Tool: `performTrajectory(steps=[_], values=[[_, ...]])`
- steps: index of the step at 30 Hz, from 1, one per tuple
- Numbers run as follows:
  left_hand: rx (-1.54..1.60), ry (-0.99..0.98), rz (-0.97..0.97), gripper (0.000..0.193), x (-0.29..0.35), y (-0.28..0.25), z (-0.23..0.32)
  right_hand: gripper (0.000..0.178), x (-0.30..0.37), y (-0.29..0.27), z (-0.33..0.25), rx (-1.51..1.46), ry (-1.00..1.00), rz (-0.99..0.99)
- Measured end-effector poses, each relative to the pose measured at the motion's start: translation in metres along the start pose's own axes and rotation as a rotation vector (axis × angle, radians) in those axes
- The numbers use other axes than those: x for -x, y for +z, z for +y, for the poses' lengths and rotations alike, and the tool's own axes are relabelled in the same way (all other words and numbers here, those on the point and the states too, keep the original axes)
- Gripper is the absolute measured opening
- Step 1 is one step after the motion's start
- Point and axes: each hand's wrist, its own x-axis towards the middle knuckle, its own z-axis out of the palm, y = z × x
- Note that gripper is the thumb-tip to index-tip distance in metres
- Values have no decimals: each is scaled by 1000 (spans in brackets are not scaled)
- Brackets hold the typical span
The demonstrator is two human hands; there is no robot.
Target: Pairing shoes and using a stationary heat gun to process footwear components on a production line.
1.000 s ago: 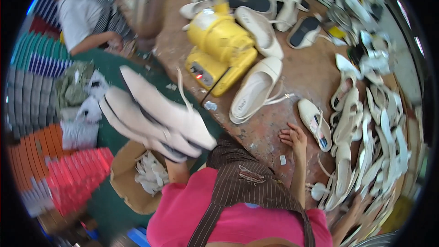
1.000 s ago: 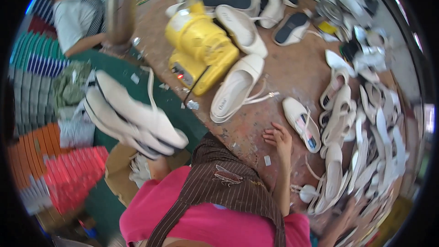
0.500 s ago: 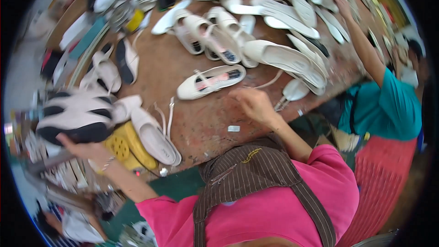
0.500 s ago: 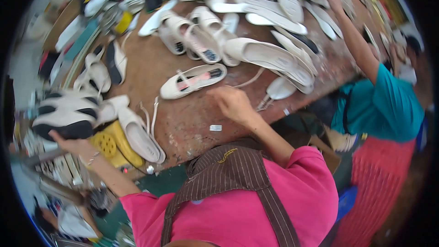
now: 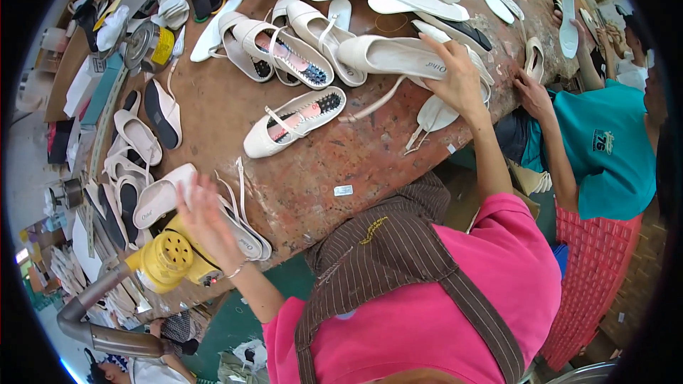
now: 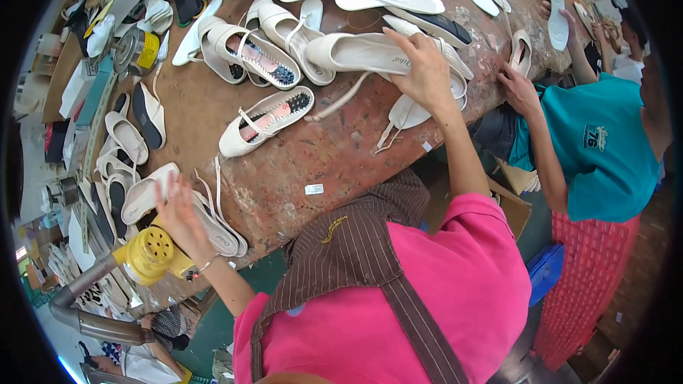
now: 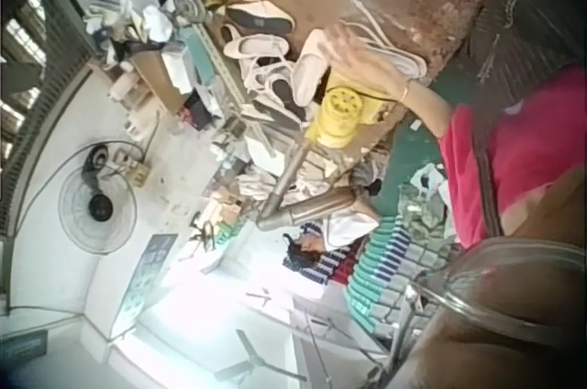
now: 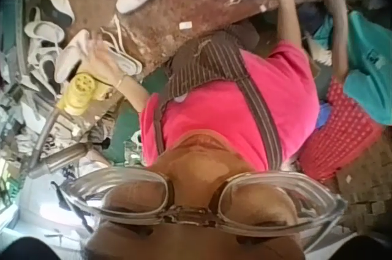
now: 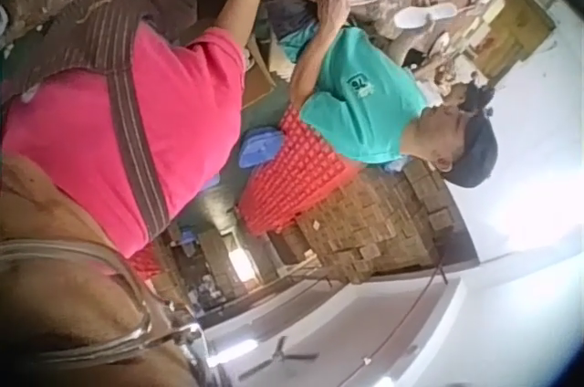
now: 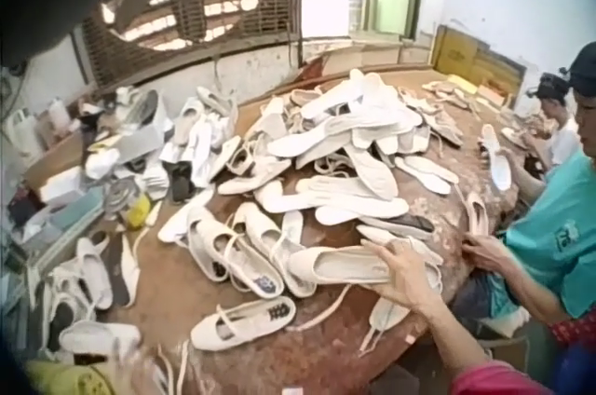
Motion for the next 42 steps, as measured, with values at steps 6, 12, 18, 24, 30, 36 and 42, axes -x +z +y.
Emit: performTrajectory(steps=[6, 12, 18, 24, 30, 36, 42], values=[[-121, -339, -554, 52, 53, 54, -22, 44, 22, -2, -39, -591, 191, -82], [128, -219, -579, 47, 72, 108, -32, 47, 77, 31, -114, -1808, 477, -676], [48, -111, -409, 28, 87, 99, -3, 53, 89, 60, -133, -2072, 524, -1155], [-55, -89, -466, 41, 94, 83, -7, 68, 92, 79, -138, -1879, 505, -1038], [-107, 39, -447, 58, 93, 71, -7, 46, 101, 105, -121, -1715, 288, -934], [-48, 52, -412, 99, 94, 63, -9, 29, 84, 81, -139, -1506, 51, -899], [-80, 115, -386, 97, 94, 62, -12, 27, 82, 88, -135, -1477, 21, -888]])
